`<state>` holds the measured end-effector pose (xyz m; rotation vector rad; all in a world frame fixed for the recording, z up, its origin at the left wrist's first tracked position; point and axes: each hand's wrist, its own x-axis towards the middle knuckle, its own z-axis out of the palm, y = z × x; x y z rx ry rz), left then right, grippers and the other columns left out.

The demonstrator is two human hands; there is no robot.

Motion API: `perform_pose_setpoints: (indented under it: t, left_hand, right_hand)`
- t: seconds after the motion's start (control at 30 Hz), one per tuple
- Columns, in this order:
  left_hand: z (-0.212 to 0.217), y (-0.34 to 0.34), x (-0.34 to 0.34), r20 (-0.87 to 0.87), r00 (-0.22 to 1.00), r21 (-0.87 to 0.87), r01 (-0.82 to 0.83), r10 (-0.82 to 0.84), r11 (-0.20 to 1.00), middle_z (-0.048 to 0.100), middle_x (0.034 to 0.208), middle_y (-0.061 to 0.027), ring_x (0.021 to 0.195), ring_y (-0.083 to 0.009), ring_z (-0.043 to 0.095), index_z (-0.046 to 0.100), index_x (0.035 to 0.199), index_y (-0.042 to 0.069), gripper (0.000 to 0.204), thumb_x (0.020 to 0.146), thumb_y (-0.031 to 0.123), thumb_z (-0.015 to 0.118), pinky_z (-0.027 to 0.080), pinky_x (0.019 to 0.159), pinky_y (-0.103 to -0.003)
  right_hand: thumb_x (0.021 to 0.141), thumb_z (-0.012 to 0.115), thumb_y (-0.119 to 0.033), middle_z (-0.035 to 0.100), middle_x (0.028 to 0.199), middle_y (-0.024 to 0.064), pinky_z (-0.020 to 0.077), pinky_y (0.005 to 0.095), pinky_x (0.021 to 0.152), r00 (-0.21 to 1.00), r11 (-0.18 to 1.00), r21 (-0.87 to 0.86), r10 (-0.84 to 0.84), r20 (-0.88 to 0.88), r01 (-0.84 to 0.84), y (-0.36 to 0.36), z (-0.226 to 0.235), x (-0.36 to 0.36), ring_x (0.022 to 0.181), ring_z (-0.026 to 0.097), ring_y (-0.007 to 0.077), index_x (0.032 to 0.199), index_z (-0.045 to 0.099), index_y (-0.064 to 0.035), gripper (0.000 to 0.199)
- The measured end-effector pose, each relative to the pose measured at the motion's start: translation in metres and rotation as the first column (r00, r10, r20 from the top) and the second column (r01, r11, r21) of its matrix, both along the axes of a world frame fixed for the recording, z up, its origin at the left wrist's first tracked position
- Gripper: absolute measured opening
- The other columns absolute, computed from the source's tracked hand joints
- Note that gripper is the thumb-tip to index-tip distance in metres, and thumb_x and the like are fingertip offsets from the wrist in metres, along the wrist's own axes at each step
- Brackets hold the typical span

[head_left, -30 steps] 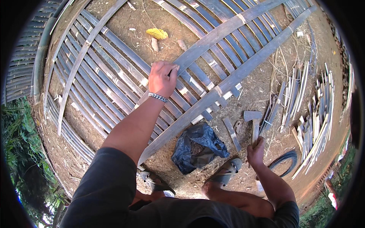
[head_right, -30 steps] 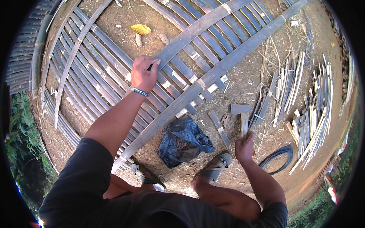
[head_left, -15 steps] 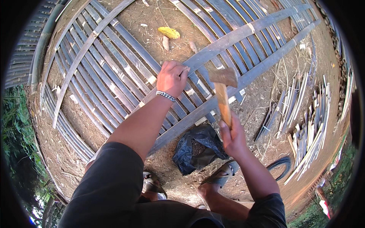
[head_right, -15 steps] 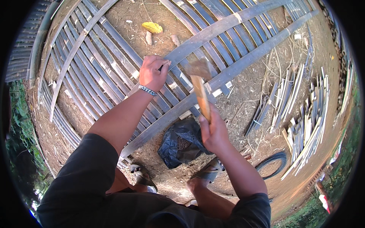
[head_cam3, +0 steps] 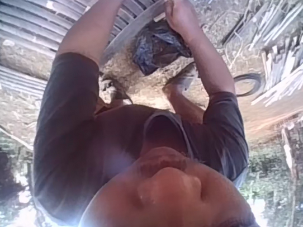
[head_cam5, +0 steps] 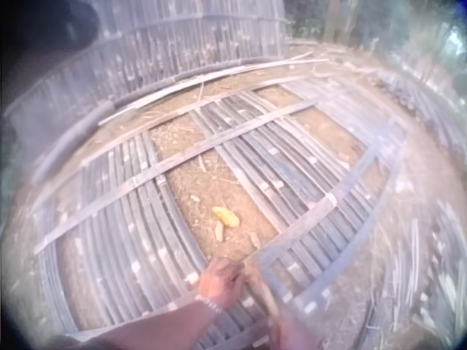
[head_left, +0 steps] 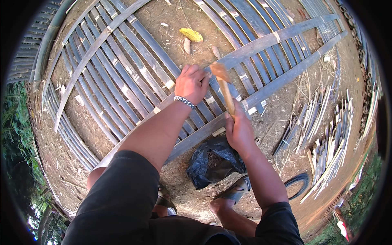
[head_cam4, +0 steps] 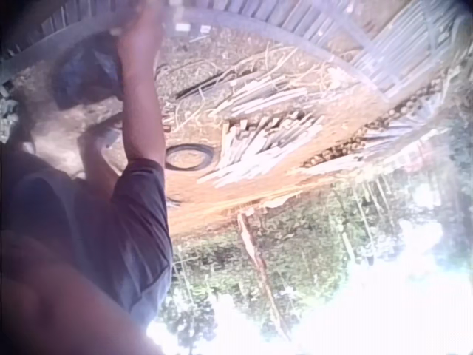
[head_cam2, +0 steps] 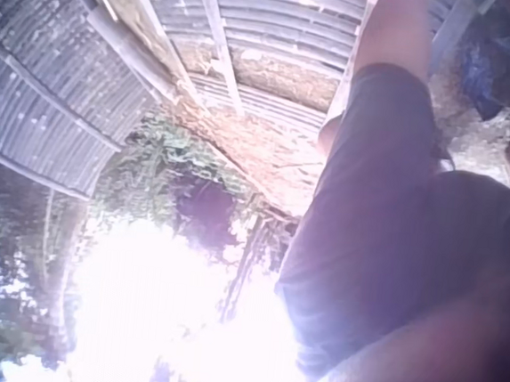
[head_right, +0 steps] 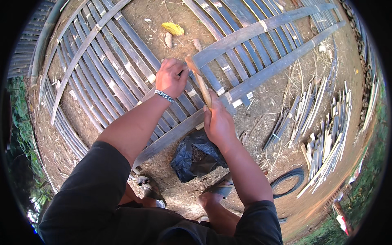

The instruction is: The person builds a bamboo structure, hammering wooden pegs into a lattice of bamboo slats and picking up pegs from a black bag.

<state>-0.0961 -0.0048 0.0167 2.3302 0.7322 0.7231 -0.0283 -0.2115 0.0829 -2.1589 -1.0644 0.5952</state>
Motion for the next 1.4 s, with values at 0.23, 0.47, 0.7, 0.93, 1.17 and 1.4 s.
perform_pose_setpoints:
  t: [0.23, 0.47, 0.7, 0.93, 1.17, 1.4]
  left_hand:
    - [-0.002, 0.000, 0.000, 0.008, 1.000, -0.004, -0.006, 0.006, 1.000, 0.066, 0.088, -0.0071, 0.089, -0.0309, 0.063, 0.073, 0.083, 0.006, 0.004, 0.082, 0.009, 0.075, 0.054, 0.075, -0.042]
    - [0.001, -0.001, -0.002, -0.030, 0.999, -0.003, -0.021, 0.021, 1.000, 0.066, 0.087, -0.0076, 0.088, -0.0312, 0.063, 0.074, 0.082, 0.007, 0.003, 0.081, 0.008, 0.076, 0.054, 0.075, -0.042]
    - [0.001, -0.004, 0.000, -0.055, 0.998, -0.045, -0.041, 0.038, 0.998, 0.066, 0.089, -0.0081, 0.091, -0.0315, 0.064, 0.074, 0.082, 0.005, 0.004, 0.081, 0.009, 0.074, 0.054, 0.080, -0.043]
    - [-0.009, 0.002, -0.004, 0.065, 0.983, -0.047, -0.170, 0.173, 0.984, 0.065, 0.106, -0.0162, 0.103, -0.0380, 0.063, 0.069, 0.104, 0.003, 0.026, 0.079, 0.001, 0.060, 0.053, 0.091, -0.046]
    - [-0.010, -0.001, -0.003, 0.020, 0.978, -0.125, -0.205, 0.209, 0.971, 0.062, 0.113, -0.0163, 0.108, -0.0386, 0.062, 0.063, 0.112, 0.005, 0.033, 0.080, -0.003, 0.056, 0.052, 0.093, -0.047]
    - [-0.008, -0.005, 0.000, -0.038, 0.981, -0.240, -0.194, 0.191, 0.951, 0.065, 0.110, -0.0166, 0.100, -0.0402, 0.066, 0.057, 0.114, 0.006, 0.032, 0.083, -0.001, 0.058, 0.054, 0.087, -0.049]
  right_hand:
    - [0.101, 0.057, -0.015, 0.063, 0.131, 0.0295, 0.0537, 0.0542, 0.093, 0.998, 0.981, -0.189, 0.024, -0.052, -0.033, 0.001, -0.005, 0.008, 0.113, 0.063, 0.0502, 0.151, 0.041, -0.0017, 0.053]
    - [0.101, 0.058, -0.015, 0.064, 0.125, 0.0320, 0.0533, 0.0554, 0.092, 0.997, 0.966, -0.258, 0.002, -0.079, -0.022, 0.005, 0.009, 0.003, 0.111, 0.064, 0.0508, 0.150, 0.041, -0.0032, 0.053]
    - [0.101, 0.057, -0.015, 0.062, 0.129, 0.0310, 0.0525, 0.0552, 0.094, 1.000, 0.992, -0.129, 0.003, -0.008, -0.004, -0.002, 0.012, 0.006, 0.113, 0.063, 0.0507, 0.149, 0.043, -0.0017, 0.051]
    - [0.102, 0.057, -0.015, 0.061, 0.133, 0.0310, 0.0528, 0.0537, 0.095, 1.000, 0.996, -0.090, -0.017, -0.019, 0.015, -0.001, 0.014, -0.001, 0.117, 0.062, 0.0502, 0.148, 0.042, 0.0007, 0.051]
    - [0.102, 0.057, -0.016, 0.061, 0.132, 0.0313, 0.0528, 0.0540, 0.095, 1.000, 0.998, -0.058, 0.022, -0.005, -0.022, 0.005, 0.016, 0.001, 0.115, 0.062, 0.0510, 0.149, 0.041, 0.0005, 0.052]
    - [0.101, 0.057, -0.016, 0.064, 0.127, 0.0297, 0.0537, 0.0546, 0.092, 1.000, 0.952, -0.307, 0.001, -0.025, -0.008, 0.006, 0.000, 0.011, 0.111, 0.064, 0.0507, 0.150, 0.041, -0.0009, 0.053]
